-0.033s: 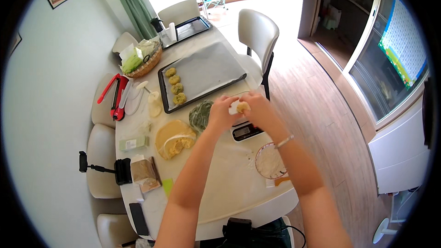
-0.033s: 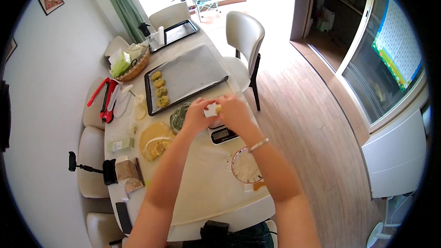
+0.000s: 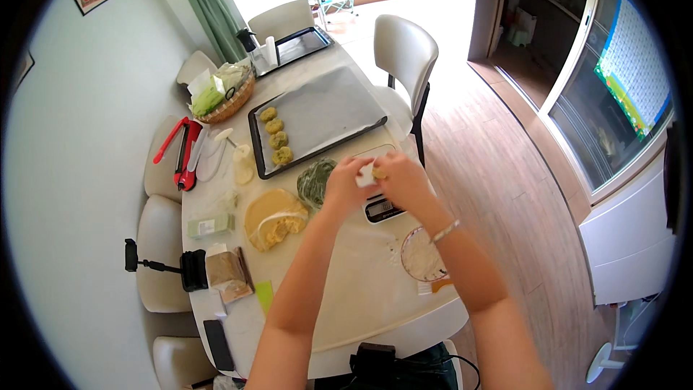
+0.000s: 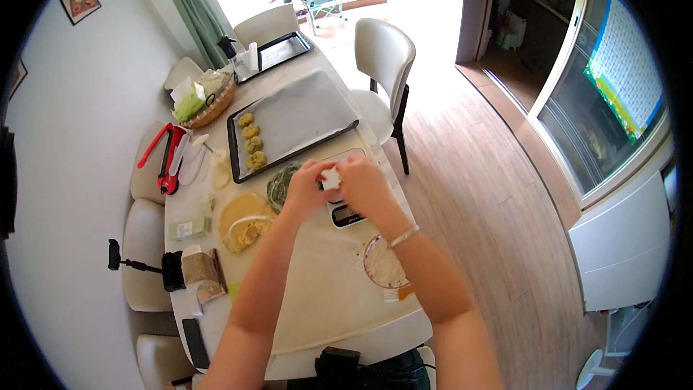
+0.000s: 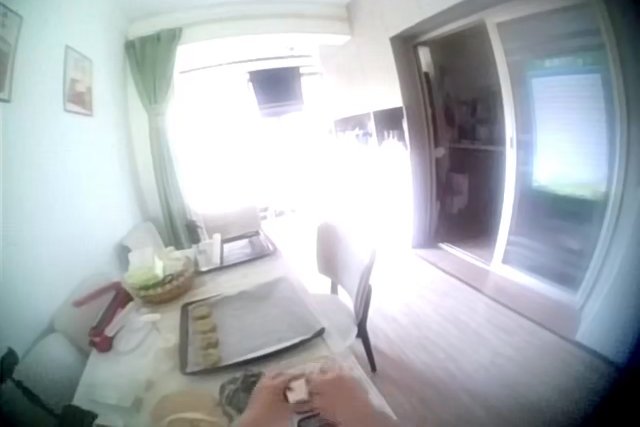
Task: The person prepares pieces of dough by hand, pulling a portion from a larger mass, weighing it on a scale, and rolling it into a small ball.
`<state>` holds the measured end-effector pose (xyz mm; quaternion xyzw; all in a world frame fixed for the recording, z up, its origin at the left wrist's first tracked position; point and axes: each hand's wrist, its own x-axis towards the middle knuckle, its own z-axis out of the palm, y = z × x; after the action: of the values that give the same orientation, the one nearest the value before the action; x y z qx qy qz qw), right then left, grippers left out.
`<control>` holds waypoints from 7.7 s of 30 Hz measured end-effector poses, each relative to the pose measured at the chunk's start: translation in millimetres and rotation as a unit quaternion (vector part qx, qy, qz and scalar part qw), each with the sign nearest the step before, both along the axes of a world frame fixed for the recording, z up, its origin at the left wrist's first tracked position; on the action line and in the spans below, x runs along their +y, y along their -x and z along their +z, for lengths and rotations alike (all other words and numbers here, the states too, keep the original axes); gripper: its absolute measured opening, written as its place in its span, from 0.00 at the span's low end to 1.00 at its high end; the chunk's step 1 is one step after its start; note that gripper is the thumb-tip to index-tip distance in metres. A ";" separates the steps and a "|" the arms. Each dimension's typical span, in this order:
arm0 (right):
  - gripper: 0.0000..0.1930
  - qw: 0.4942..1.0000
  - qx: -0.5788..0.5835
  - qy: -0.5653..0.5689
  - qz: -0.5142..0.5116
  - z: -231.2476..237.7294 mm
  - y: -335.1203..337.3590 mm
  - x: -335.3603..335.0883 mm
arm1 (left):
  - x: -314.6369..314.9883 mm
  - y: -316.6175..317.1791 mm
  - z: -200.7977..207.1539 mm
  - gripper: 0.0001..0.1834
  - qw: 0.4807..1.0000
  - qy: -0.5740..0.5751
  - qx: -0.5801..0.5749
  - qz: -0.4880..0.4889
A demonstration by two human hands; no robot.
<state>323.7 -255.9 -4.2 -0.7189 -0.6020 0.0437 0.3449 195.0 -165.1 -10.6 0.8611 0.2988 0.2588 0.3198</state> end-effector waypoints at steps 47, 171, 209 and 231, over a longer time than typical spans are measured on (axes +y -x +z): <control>0.13 0.946 0.303 0.114 -0.018 -28.7 -51.1 29.9 | 20.5 -38.1 -30.4 0.21 0.990 -0.075 0.111 -0.052; 0.10 0.913 0.404 0.054 -0.001 -24.1 -46.3 34.3 | 32.6 -2.2 -16.3 0.09 0.916 0.261 -0.302 0.029; 0.11 0.908 0.410 0.072 0.059 5.5 -47.6 38.8 | 31.0 -15.8 -14.8 0.11 0.948 0.246 -0.199 -0.037; 0.07 0.987 0.161 -0.003 0.006 -33.5 -48.1 49.6 | 39.8 3.1 -23.2 0.09 0.954 0.216 -0.205 0.017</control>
<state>371.8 -206.3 -37.7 -0.6981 -0.5428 0.1589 0.4391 191.9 -125.3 -33.8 0.6945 0.2900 0.3645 0.5484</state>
